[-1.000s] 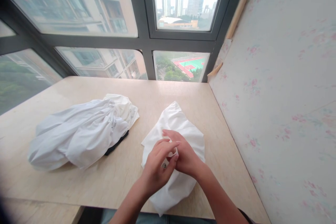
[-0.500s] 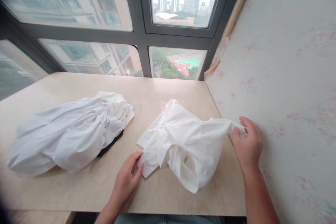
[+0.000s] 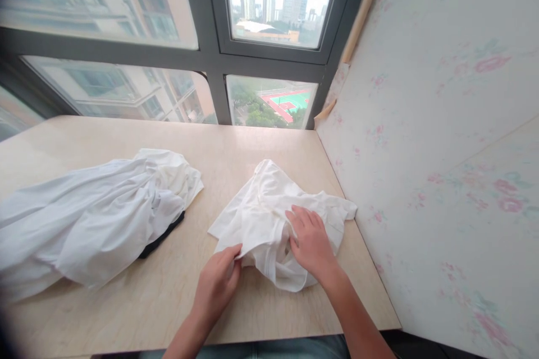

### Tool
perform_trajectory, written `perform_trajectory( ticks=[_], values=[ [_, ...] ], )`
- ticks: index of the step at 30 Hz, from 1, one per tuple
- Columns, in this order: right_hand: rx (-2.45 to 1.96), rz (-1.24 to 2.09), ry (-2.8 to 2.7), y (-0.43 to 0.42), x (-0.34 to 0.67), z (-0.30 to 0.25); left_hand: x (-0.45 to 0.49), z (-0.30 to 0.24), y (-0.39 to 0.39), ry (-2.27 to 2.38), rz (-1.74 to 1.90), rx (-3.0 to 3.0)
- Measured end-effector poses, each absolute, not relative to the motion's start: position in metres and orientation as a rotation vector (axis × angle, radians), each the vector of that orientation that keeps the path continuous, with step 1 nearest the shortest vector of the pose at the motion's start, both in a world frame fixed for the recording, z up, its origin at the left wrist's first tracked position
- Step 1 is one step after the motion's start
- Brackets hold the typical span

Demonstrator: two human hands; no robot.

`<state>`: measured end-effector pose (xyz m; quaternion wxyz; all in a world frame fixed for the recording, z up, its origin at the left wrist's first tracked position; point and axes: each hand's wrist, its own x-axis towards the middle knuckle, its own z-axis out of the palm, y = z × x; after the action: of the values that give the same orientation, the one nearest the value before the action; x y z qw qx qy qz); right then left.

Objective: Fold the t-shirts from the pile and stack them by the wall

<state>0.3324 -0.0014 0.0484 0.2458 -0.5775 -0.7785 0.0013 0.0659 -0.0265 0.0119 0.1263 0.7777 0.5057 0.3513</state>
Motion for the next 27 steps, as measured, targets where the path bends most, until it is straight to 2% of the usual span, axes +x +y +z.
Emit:
perform_trajectory(
  ticks=[3, 6, 10, 13, 16, 20, 27],
  values=[
    [-1.641, 0.106, -1.964, 0.009, 0.347, 0.055, 0.037, 0.026, -0.018, 1.567, 1.111, 1.996],
    [-1.645, 0.238, -1.694, 0.008, 0.366, 0.086, -0.004, 0.058, -0.016, 1.76, 1.193, 1.694],
    [-1.654, 0.636, -1.471, 0.0, 0.379, 0.135, -0.048, 0.105, -0.019, 1.872, 1.292, 1.492],
    [-1.574, 0.907, -1.487, 0.004, 0.381, 0.15, -0.065, 0.119, -0.011, 1.852, 1.19, 1.587],
    [-1.575, 1.059, -1.608, 0.019, 0.381, 0.14, -0.071, 0.109, 0.012, 1.759, 0.872, 1.818],
    [-1.64, 1.024, -1.799, 0.03, 0.39, 0.112, -0.068, 0.083, 0.038, 1.673, 0.462, 2.041],
    [-1.632, 0.969, -1.922, 0.008, 0.411, 0.088, -0.06, 0.071, 0.037, 1.651, 0.367, 2.004]
  ],
)
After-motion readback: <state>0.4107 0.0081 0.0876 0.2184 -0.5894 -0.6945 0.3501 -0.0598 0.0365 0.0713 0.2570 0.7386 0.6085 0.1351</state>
